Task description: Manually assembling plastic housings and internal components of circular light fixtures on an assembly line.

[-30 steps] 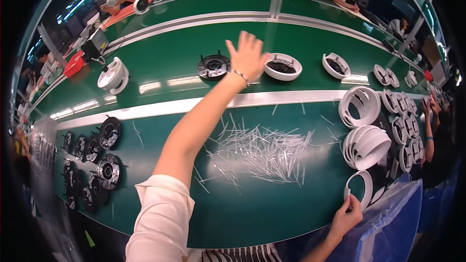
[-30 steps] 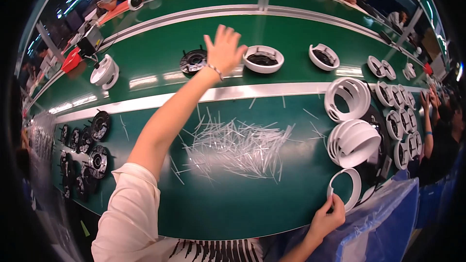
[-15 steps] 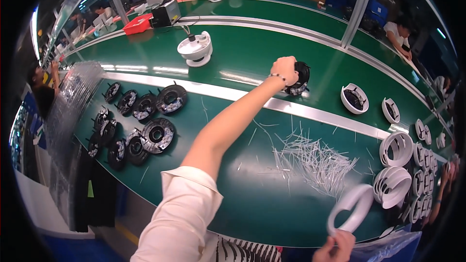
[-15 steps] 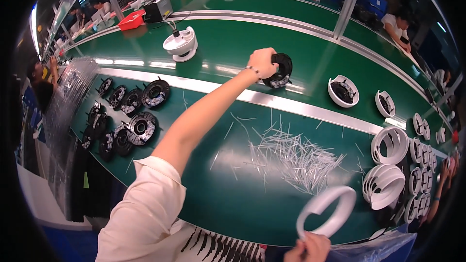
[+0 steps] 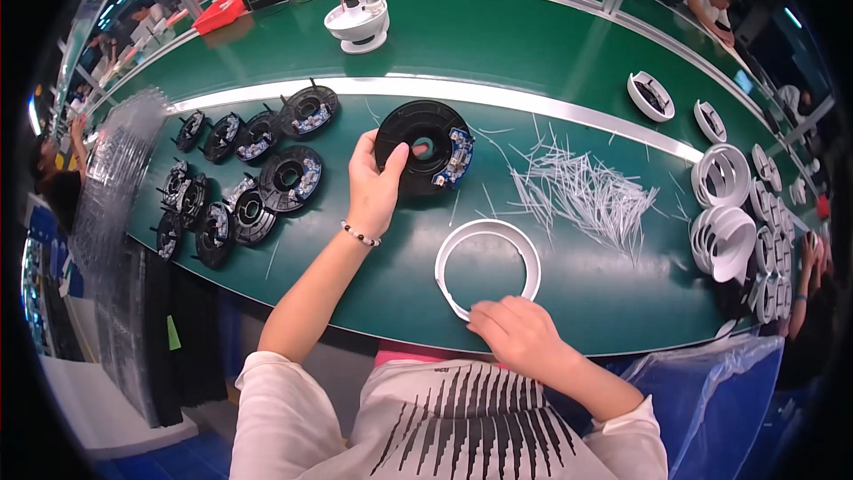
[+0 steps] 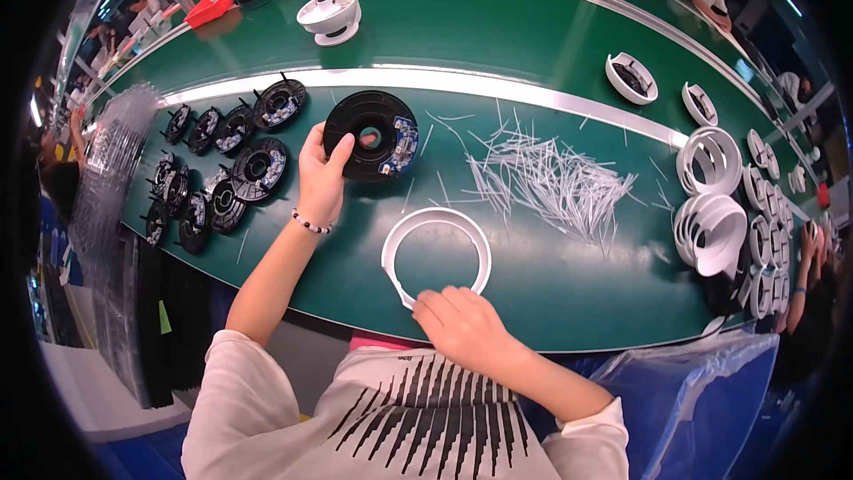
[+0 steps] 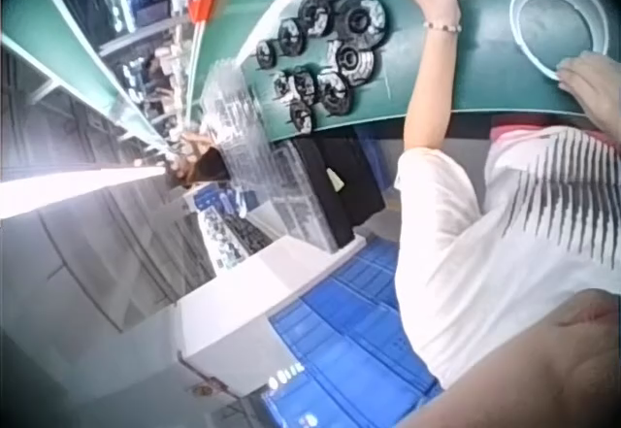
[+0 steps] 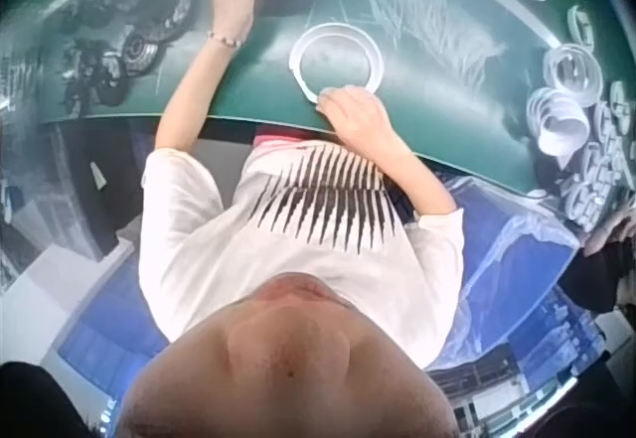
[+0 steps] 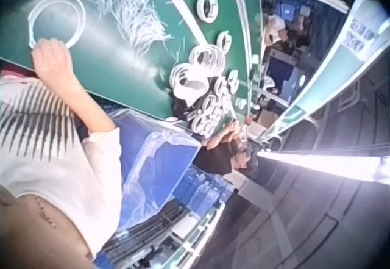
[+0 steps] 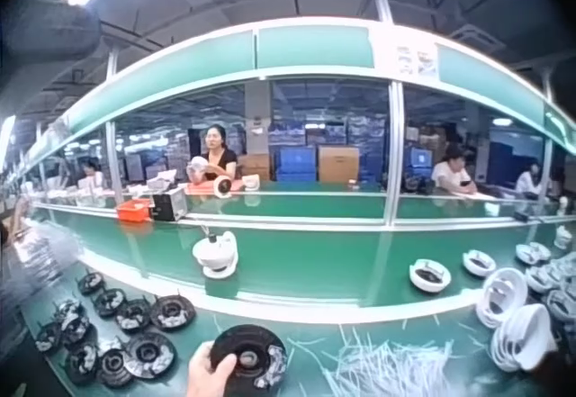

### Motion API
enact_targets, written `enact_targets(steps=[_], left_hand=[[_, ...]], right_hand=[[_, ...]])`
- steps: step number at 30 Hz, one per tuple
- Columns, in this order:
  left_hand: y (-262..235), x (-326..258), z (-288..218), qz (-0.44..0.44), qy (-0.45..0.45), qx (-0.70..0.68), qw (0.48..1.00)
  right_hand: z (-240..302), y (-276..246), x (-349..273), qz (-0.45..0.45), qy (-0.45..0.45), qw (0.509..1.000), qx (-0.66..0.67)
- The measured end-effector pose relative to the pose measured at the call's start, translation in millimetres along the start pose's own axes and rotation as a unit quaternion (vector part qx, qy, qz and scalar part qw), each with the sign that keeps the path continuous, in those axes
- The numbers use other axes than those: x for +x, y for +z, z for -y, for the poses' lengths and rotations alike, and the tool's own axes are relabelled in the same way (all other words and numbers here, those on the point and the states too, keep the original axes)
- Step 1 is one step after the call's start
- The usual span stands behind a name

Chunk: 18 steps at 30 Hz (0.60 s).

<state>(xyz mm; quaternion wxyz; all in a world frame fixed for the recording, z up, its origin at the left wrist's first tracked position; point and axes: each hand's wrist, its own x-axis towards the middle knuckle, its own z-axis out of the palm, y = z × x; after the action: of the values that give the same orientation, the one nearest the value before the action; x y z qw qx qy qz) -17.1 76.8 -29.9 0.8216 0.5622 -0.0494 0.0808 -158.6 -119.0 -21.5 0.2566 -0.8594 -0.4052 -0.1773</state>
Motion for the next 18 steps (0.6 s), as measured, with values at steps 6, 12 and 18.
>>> enact_targets(steps=[6, 12, 18], left_hand=[[0.8, -6.4, 0.5, 0.020, -0.012, -0.042, 0.999], [2.4, -12.0, 0.2, 0.030, -0.001, -0.043, 0.999], [4.7, -14.0, 2.0, 0.038, 0.028, -0.030, 0.998]], right_hand=[[-0.1, 3.7, 9.8, 0.041, 0.052, 0.998, 0.024], [5.7, 8.9, 17.9, 0.090, 0.110, 0.990, 0.009], [6.0, -0.4, 49.3, -0.012, 0.209, 0.978, -0.001]])
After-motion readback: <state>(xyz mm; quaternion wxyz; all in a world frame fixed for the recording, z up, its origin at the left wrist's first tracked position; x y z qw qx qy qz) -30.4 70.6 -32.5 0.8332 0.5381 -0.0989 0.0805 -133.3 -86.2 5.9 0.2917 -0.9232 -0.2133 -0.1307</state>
